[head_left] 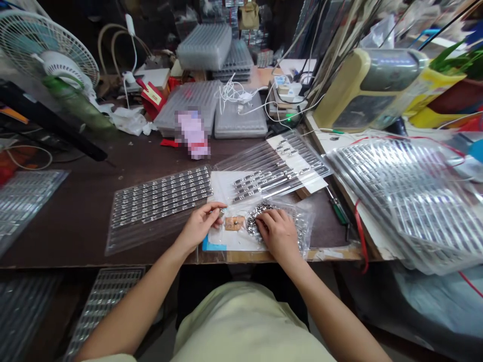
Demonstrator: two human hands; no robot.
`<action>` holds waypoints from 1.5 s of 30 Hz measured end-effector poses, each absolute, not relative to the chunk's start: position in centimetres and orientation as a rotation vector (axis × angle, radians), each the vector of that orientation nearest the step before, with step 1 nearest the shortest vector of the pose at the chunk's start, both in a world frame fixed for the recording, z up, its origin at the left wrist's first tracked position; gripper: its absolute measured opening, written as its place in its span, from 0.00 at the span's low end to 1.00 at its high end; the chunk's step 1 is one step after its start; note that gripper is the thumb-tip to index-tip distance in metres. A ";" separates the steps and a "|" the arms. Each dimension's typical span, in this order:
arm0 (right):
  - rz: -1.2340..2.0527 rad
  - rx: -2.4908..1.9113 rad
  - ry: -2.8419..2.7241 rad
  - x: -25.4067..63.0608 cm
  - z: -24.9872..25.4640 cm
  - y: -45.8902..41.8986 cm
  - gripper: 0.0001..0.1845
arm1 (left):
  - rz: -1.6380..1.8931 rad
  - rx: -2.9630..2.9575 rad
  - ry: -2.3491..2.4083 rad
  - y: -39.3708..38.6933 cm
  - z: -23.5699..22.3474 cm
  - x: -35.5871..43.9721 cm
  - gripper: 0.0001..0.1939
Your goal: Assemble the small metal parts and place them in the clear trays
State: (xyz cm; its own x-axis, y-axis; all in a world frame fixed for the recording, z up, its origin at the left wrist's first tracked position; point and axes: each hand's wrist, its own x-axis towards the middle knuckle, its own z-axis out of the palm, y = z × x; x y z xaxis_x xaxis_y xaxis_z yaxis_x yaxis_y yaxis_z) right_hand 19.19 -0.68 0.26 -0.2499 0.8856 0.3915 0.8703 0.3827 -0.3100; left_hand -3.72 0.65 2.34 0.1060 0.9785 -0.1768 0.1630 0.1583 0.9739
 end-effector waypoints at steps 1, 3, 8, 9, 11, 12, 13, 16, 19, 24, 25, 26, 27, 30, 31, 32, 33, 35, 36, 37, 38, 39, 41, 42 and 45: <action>0.046 -1.497 -2.127 19.1 0.3 -0.7 0.06 | 0.909 1.247 1.318 0.4 2.1 -3.8 0.17; 0.074 -1.489 -2.076 19.1 0.3 -0.7 0.06 | 0.912 1.341 1.373 -0.1 1.8 -3.7 0.15; 0.311 -1.401 -1.895 19.3 0.9 -0.7 0.05 | 0.937 1.773 1.501 -0.8 1.0 -2.6 0.07; 0.372 -1.371 -1.875 19.5 1.1 -0.7 0.06 | 0.942 1.836 1.488 -0.9 0.8 -2.4 0.07; 0.462 -1.333 -1.859 19.7 1.4 -0.7 0.08 | 0.963 1.926 1.461 -1.0 0.5 -2.1 0.07; 0.491 -1.324 -1.856 19.7 1.5 -0.7 0.09 | 0.974 1.951 1.460 -1.0 0.3 -2.0 0.07; 0.512 -1.319 -1.854 19.8 1.6 -0.8 0.09 | 0.985 1.967 1.465 -1.0 0.2 -2.0 0.07; 0.545 -1.300 -1.859 19.6 1.5 -0.8 0.10 | 0.987 1.995 1.471 -1.0 0.1 -1.8 0.07; 0.528 -1.294 -1.870 19.3 1.4 -0.9 0.10 | 0.951 2.022 1.489 -1.0 0.2 -1.6 0.06; 0.535 -1.290 -1.858 19.2 1.2 -0.9 0.08 | 0.923 2.055 1.489 -1.0 0.3 -1.4 0.06; 0.539 -1.279 -1.857 19.2 1.2 -0.9 0.08 | 0.918 2.058 1.491 -1.0 0.3 -1.4 0.06; 0.537 -1.270 -1.859 19.1 1.2 -0.8 0.08 | 0.914 2.057 1.493 -1.0 0.3 -1.4 0.06; 0.530 -1.271 -1.863 18.9 1.1 -0.8 0.07 | 0.913 2.050 1.493 -0.9 0.2 -1.4 0.05; 0.465 -1.340 -1.902 17.8 0.7 -0.5 0.05 | 0.992 1.960 1.478 -0.9 0.2 -1.5 0.05; 0.435 -1.366 -1.931 17.2 0.6 -0.4 0.05 | 1.043 1.914 1.482 -0.8 0.3 -1.6 0.05; 0.404 -1.383 -1.963 16.7 0.5 -0.4 0.05 | 1.095 1.870 1.493 -0.8 0.3 -1.7 0.05; 0.377 -1.390 -1.994 16.1 0.3 -0.3 0.05 | 1.138 1.832 1.510 -0.7 0.4 -1.8 0.05; 0.334 -1.395 -2.045 15.1 0.2 -0.2 0.05 | 1.181 1.794 1.540 -0.7 0.5 -2.0 0.06; 0.316 -1.403 -2.061 14.7 0.1 -0.2 0.05 | 1.183 1.789 1.544 -0.6 0.5 -2.0 0.06; 0.301 -1.414 -2.077 14.4 0.2 -0.2 0.05 | 1.179 1.789 1.540 -0.6 0.6 -2.1 0.06; 0.287 -1.425 -2.094 14.3 0.2 -0.2 0.05 | 1.175 1.790 1.535 -0.6 0.6 -2.1 0.06; 0.274 -1.433 -2.111 14.3 0.3 -0.3 0.06 | 1.173 1.790 1.532 -0.6 0.5 -2.1 0.07; 0.239 -1.439 -2.142 14.9 0.5 -0.4 0.08 | 1.171 1.787 1.532 -0.6 0.5 -2.1 0.07; 0.216 -1.439 -2.161 15.4 0.6 -0.4 0.10 | 1.171 1.784 1.533 -0.6 0.4 -2.1 0.06; 0.137 -1.415 -2.245 17.2 0.6 -0.6 0.12 | 1.166 1.774 1.529 -0.6 0.3 -2.1 0.06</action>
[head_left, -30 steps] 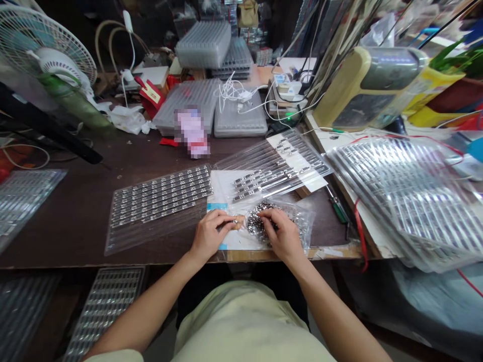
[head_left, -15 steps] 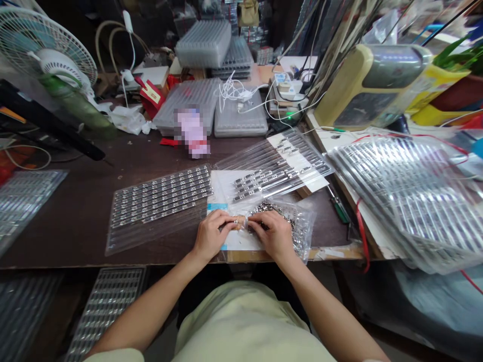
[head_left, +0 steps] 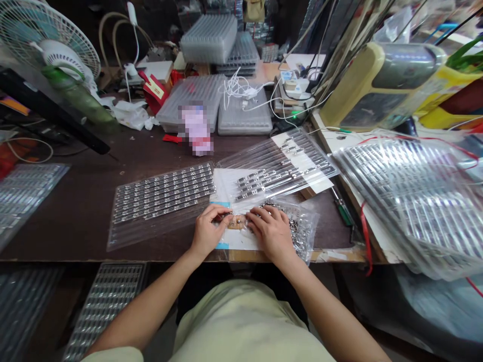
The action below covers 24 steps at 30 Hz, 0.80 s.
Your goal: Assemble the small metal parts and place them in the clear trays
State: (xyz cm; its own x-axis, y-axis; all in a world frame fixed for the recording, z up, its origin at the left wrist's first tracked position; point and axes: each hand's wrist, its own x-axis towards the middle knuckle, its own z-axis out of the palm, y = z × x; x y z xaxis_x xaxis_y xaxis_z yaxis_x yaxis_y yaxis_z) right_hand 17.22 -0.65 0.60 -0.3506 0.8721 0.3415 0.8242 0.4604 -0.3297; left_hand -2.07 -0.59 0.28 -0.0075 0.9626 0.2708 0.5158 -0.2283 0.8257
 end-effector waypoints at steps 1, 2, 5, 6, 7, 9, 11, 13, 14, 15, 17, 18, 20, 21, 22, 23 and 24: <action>0.120 -1.403 -2.270 17.8 0.5 -0.7 0.11 | 1.163 1.772 1.528 -0.6 0.3 -2.1 0.06; 0.111 -1.391 -2.286 18.2 0.4 -0.8 0.10 | 1.159 1.768 1.529 -0.5 0.3 -2.0 0.06; 0.119 -1.377 -2.261 18.8 0.0 -0.9 0.08 | 1.145 1.745 1.544 -0.3 0.6 -2.0 0.06; 0.124 -1.377 -2.241 18.9 -0.1 -0.9 0.07 | 1.143 1.736 1.543 -0.2 0.8 -1.9 0.06; 0.129 -1.375 -2.220 18.8 -0.2 -0.9 0.08 | 1.142 1.733 1.538 -0.2 1.0 -1.8 0.06; 0.137 -1.365 -2.176 18.7 -0.2 -0.9 0.08 | 1.131 1.757 1.515 0.0 1.3 -1.5 0.07; 0.149 -1.350 -2.126 18.7 -0.1 -0.9 0.08 | 1.091 1.834 1.482 0.1 1.5 -1.0 0.06; 0.167 -1.346 -2.073 18.8 -0.1 -1.0 0.08 | 1.027 1.943 1.440 0.0 1.4 -0.4 0.06; 0.178 -1.350 -2.048 18.8 -0.1 -1.0 0.08 | 0.998 1.993 1.422 -0.1 1.2 -0.2 0.06; 0.190 -1.355 -2.022 18.9 -0.1 -1.0 0.08 | 0.975 2.033 1.412 -0.1 1.1 0.1 0.06; 0.221 -1.357 -1.979 19.0 -0.1 -1.1 0.07 | 0.946 2.083 1.410 -0.2 0.7 0.4 0.06; 0.237 -1.351 -1.963 19.0 -0.2 -1.1 0.07 | 0.940 2.096 1.415 -0.3 0.5 0.5 0.06; 0.260 -1.334 -1.948 19.1 -0.3 -1.1 0.07 | 0.928 2.111 1.422 -0.3 0.3 0.5 0.06; 0.265 -1.326 -1.948 19.1 -0.3 -1.1 0.08 | 0.922 2.114 1.423 -0.3 0.2 0.4 0.06; 0.268 -1.318 -1.952 19.1 -0.3 -1.1 0.09 | 0.915 2.115 1.421 -0.2 0.2 0.4 0.06; 0.269 -1.311 -1.956 19.1 -0.4 -1.1 0.11 | 0.910 2.114 1.420 -0.2 0.2 0.3 0.06; 0.269 -1.303 -1.961 19.1 -0.4 -1.1 0.12 | 0.906 2.111 1.417 -0.2 0.2 0.3 0.05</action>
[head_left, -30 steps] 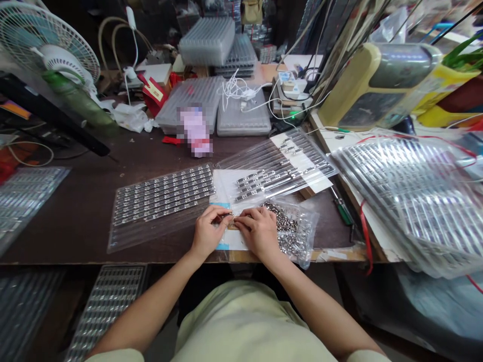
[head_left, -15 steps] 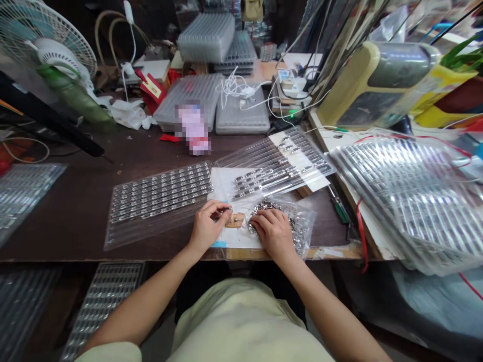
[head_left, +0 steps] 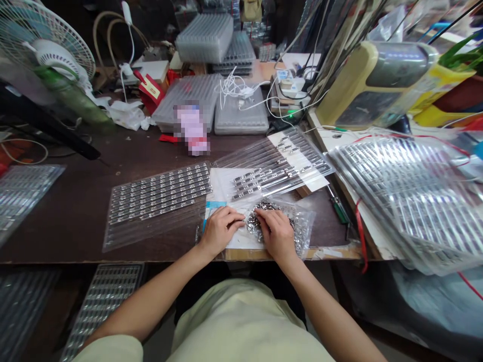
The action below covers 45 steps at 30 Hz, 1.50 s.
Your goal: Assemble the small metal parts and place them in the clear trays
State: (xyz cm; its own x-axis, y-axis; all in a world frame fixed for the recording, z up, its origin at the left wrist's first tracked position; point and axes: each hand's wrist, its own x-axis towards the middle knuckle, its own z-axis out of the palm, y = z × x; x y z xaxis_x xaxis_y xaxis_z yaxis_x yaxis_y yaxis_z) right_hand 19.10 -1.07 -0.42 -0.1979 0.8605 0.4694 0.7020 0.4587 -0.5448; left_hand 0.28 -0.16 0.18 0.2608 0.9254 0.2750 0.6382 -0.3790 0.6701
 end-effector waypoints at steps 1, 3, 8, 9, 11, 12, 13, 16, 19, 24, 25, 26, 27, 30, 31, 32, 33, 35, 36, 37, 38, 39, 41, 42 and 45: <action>0.271 -1.297 -1.965 19.1 -0.5 -1.1 0.13 | 0.905 2.106 1.413 -0.1 0.2 0.3 0.05; 0.271 -1.290 -1.966 19.1 -0.5 -1.0 0.12 | 0.908 2.086 1.405 -0.1 0.1 0.3 0.05; 0.277 -1.307 -1.929 19.3 -0.2 -1.0 0.11 | 0.947 2.020 1.378 -0.3 0.1 0.5 0.04; 0.275 -1.315 -1.926 19.2 0.1 -1.0 0.10 | 0.972 2.004 1.373 -0.2 0.2 0.4 0.04; 0.267 -1.330 -1.928 18.7 0.5 -1.0 0.09 | 1.039 1.976 1.414 0.3 0.7 -0.3 0.05; 0.264 -1.335 -1.937 18.4 0.8 -1.0 0.07 | 1.067 1.973 1.477 0.7 1.0 -0.9 0.05; 0.267 -1.336 -1.949 17.9 0.9 -1.0 0.06 | 1.078 1.981 1.571 1.1 1.3 -1.7 0.05; 0.295 -1.336 -1.994 16.3 0.9 -0.8 0.05 | 1.002 2.032 1.932 2.4 1.8 -4.6 0.05; 0.308 -1.343 -2.018 15.0 0.2 -0.5 0.04 | 0.885 2.070 2.137 2.7 1.7 -7.3 0.05; 0.295 -1.353 -2.032 14.5 -0.4 -0.4 0.05 | 0.873 2.134 2.257 1.3 1.9 -8.8 0.06; 0.293 -1.356 -2.040 14.5 -0.4 -0.4 0.06 | 0.885 2.154 2.240 1.3 2.1 -8.4 0.06; 0.290 -1.359 -2.051 14.4 -0.3 -0.4 0.06 | 0.889 2.183 2.187 1.4 2.4 -7.8 0.06; 0.285 -1.365 -2.065 14.4 -0.3 -0.5 0.06 | 0.884 2.217 2.104 1.7 2.7 -6.9 0.06; 0.249 -1.393 -2.124 14.6 0.2 -0.6 0.06 | 0.817 2.296 1.824 3.3 3.1 -3.5 0.06; 0.222 -1.411 -2.143 14.8 0.3 -0.6 0.07 | 0.791 2.305 1.772 3.9 3.1 -2.4 0.06; 0.186 -1.431 -2.163 15.2 0.5 -0.7 0.09 | 0.766 2.308 1.743 4.4 3.1 -1.5 0.05; 0.144 -1.450 -2.188 15.7 0.6 -0.8 0.11 | 0.741 2.305 1.728 4.8 3.1 -0.7 0.05; 0.056 -1.472 -2.248 17.0 0.7 -0.9 0.14 | 0.710 2.282 1.711 5.2 3.2 0.0 0.04; 0.023 -1.473 -2.278 17.6 0.7 -1.0 0.15 | 0.712 2.253 1.704 5.2 3.3 -0.1 0.03; 0.001 -1.468 -2.302 18.2 0.6 -1.1 0.14 | 0.731 2.200 1.696 5.0 3.4 -0.3 0.03; -0.007 -1.462 -2.316 18.6 0.5 -1.1 0.13 | 0.765 2.120 1.678 4.7 3.5 -0.8 0.03; -0.006 -1.459 -2.317 18.9 0.4 -1.1 0.11 | 0.804 2.016 1.644 4.3 3.6 -1.3 0.05; 0.011 -1.456 -2.295 19.2 0.2 -1.1 0.07 | 0.862 1.777 1.534 3.3 3.5 -2.5 0.10; 0.021 -1.453 -2.280 19.2 0.1 -1.0 0.07 | 0.871 1.670 1.472 2.7 3.4 -3.0 0.13; 0.025 -1.420 -2.227 19.0 -0.1 -0.9 0.08 | 0.868 1.489 1.383 1.2 2.5 -3.9 0.15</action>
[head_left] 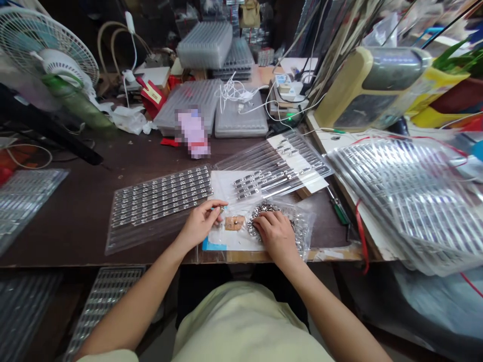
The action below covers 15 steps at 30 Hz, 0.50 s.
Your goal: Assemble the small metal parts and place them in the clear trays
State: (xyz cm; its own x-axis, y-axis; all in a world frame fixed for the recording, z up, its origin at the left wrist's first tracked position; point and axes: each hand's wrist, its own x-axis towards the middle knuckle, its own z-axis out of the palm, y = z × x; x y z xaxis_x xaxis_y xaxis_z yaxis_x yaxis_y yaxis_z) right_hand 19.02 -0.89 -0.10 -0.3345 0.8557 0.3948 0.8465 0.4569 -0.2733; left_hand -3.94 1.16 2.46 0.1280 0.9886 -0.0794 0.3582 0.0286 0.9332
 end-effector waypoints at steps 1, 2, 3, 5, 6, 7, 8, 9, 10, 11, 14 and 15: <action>0.028 -1.402 -2.203 19.0 -0.1 -0.8 0.08 | 0.872 1.480 1.394 0.7 2.1 -4.0 0.14; 0.036 -1.384 -2.177 19.0 -0.1 -0.8 0.08 | 0.879 1.493 1.421 0.3 1.8 -3.9 0.13; 0.049 -1.371 -2.148 19.0 0.0 -0.8 0.08 | 0.888 1.524 1.460 0.0 1.5 -3.8 0.12; 0.090 -1.363 -2.095 19.1 0.2 -0.7 0.08 | 0.909 1.622 1.538 -0.5 1.1 -3.2 0.10; 0.110 -1.368 -2.074 19.1 0.2 -0.7 0.09 | 0.921 1.680 1.555 -0.7 0.9 -3.0 0.09; 0.128 -1.377 -2.058 19.2 0.3 -0.7 0.09 | 0.935 1.738 1.551 -0.8 0.8 -2.7 0.07; 0.145 -1.388 -2.044 19.3 0.3 -0.7 0.09 | 0.950 1.794 1.531 -0.9 0.8 -2.4 0.06; 0.161 -1.397 -2.032 19.4 0.4 -0.7 0.09 | 0.967 1.843 1.504 -1.0 0.7 -2.2 0.06; 0.178 -1.402 -2.023 19.4 0.4 -0.7 0.09 | 0.985 1.883 1.479 -1.0 0.6 -2.1 0.06; 0.194 -1.403 -2.018 19.5 0.4 -0.7 0.09 | 1.001 1.910 1.463 -1.0 0.5 -2.0 0.07; 0.244 -1.402 -2.011 19.6 0.6 -0.6 0.09 | 1.021 1.941 1.453 -1.1 0.4 -1.8 0.07; 0.262 -1.408 -2.005 19.6 0.6 -0.6 0.09 | 1.016 1.945 1.454 -1.1 0.4 -1.7 0.07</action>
